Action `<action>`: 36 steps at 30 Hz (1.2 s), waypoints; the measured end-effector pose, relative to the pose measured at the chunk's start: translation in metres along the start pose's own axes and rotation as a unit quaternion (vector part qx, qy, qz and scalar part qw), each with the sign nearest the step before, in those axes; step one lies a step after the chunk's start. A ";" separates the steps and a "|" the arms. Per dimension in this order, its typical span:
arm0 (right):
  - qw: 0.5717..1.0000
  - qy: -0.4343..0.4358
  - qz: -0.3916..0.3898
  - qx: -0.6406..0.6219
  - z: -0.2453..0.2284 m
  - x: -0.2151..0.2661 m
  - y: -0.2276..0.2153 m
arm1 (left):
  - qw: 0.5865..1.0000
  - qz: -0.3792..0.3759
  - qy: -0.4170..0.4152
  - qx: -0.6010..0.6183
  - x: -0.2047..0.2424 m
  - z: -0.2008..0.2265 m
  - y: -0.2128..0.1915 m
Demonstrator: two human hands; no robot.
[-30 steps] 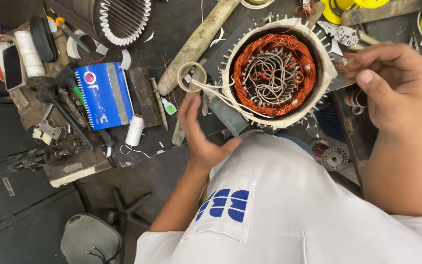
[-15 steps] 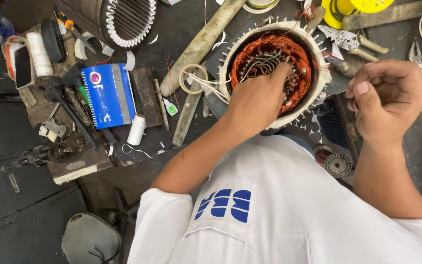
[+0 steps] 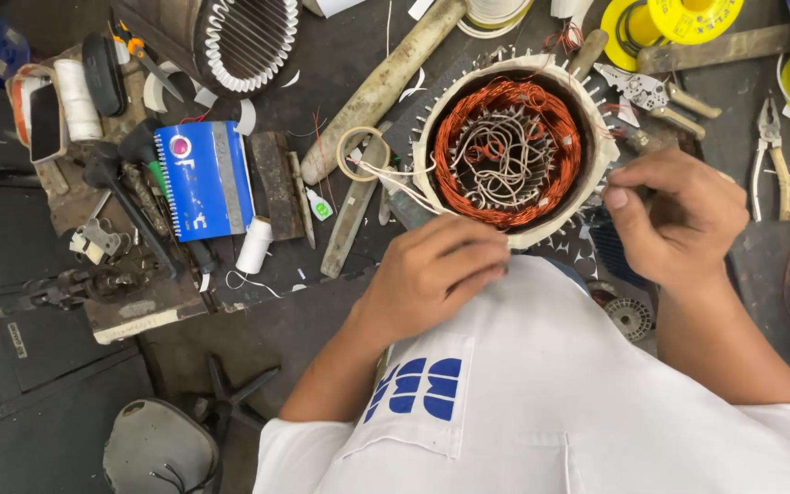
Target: The person works on an electric motor stator, using pliers to cut and manipulate copper wires. They then use a white string to tie and secure the wires within the stator slots. The person also handles a roll of yellow tape and a wooden stick during the process.
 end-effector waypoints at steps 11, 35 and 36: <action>0.991 0.060 0.002 0.122 -0.011 0.018 0.012 | 0.995 0.080 0.043 0.034 0.017 -0.007 -0.016; 0.977 0.129 0.038 0.167 -0.022 0.041 0.021 | 0.994 -0.033 0.075 0.065 -0.017 0.025 -0.038; 0.978 0.127 0.034 0.164 -0.016 0.041 0.015 | 0.995 -0.031 0.072 0.062 -0.018 0.026 -0.040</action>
Point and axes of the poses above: each hand's wrist, its own x-axis away from the middle knuckle, its own y-axis out of the palm, z = x × y, the point moved 5 cm from there along -x, towards the middle knuckle, and after that the axes turned 12 degrees about y, right-handed, at the moved point
